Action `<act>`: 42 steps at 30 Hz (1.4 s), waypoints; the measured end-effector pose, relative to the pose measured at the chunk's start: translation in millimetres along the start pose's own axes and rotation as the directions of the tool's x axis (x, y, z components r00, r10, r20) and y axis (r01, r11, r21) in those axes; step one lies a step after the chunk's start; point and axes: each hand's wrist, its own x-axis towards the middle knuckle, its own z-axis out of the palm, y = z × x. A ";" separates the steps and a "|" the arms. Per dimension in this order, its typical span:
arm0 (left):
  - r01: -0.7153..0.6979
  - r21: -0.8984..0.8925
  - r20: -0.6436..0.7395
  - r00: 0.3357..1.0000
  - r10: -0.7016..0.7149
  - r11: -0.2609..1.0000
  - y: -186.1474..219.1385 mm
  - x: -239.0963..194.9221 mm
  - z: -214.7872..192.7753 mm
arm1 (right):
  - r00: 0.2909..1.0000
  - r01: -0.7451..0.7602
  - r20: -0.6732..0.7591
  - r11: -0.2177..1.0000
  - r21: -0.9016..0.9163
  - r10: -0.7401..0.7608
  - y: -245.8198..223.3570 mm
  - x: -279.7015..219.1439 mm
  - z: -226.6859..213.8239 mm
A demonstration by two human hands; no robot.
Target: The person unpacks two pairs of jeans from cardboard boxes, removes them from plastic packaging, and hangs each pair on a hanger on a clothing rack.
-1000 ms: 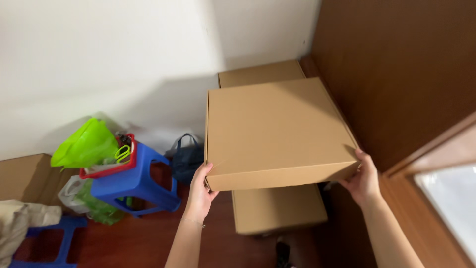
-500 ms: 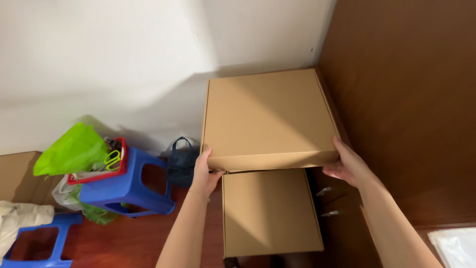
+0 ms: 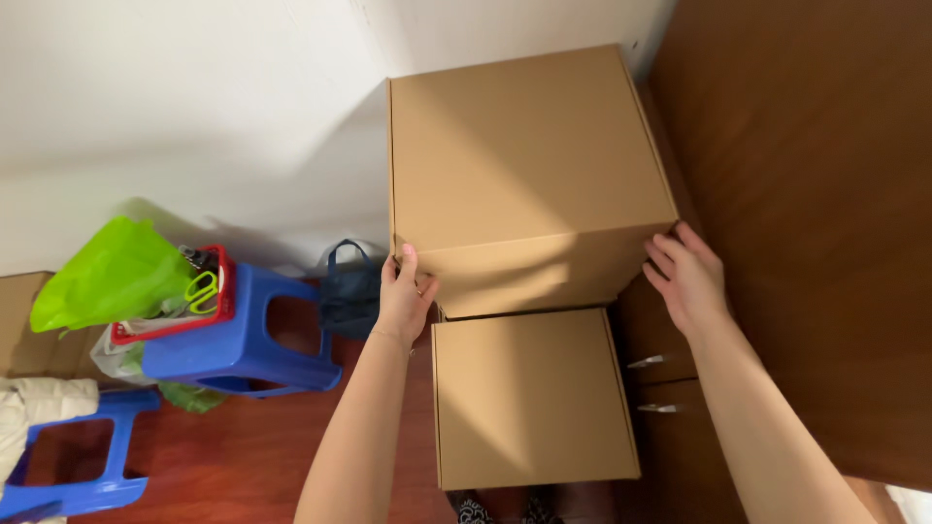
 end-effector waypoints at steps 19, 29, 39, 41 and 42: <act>0.388 0.272 0.025 0.912 -0.409 0.881 -141.5 1.8 -153.1 | 0.854 -0.516 -0.167 0.760 -0.395 0.493 196.8 -80.2 -101.4; 0.496 0.481 -0.236 0.867 -0.439 0.723 -250.9 27.7 -267.6 | 0.851 -0.526 -0.403 0.561 -0.640 0.337 340.0 -104.0 -168.1; 0.444 0.536 -0.219 0.895 -0.390 0.718 -317.5 41.8 -263.0 | 0.739 -0.672 -0.443 0.519 -0.528 0.507 385.4 -49.1 -183.3; 0.473 0.475 -0.198 0.879 -0.434 0.742 -307.8 33.5 -248.4 | 0.742 -0.670 -0.431 0.543 -0.507 0.514 373.0 -48.8 -165.7; 0.504 0.412 -0.172 0.861 -0.478 0.759 -302.0 28.5 -240.5 | 0.743 -0.669 -0.421 0.565 -0.483 0.520 365.3 -49.3 -156.8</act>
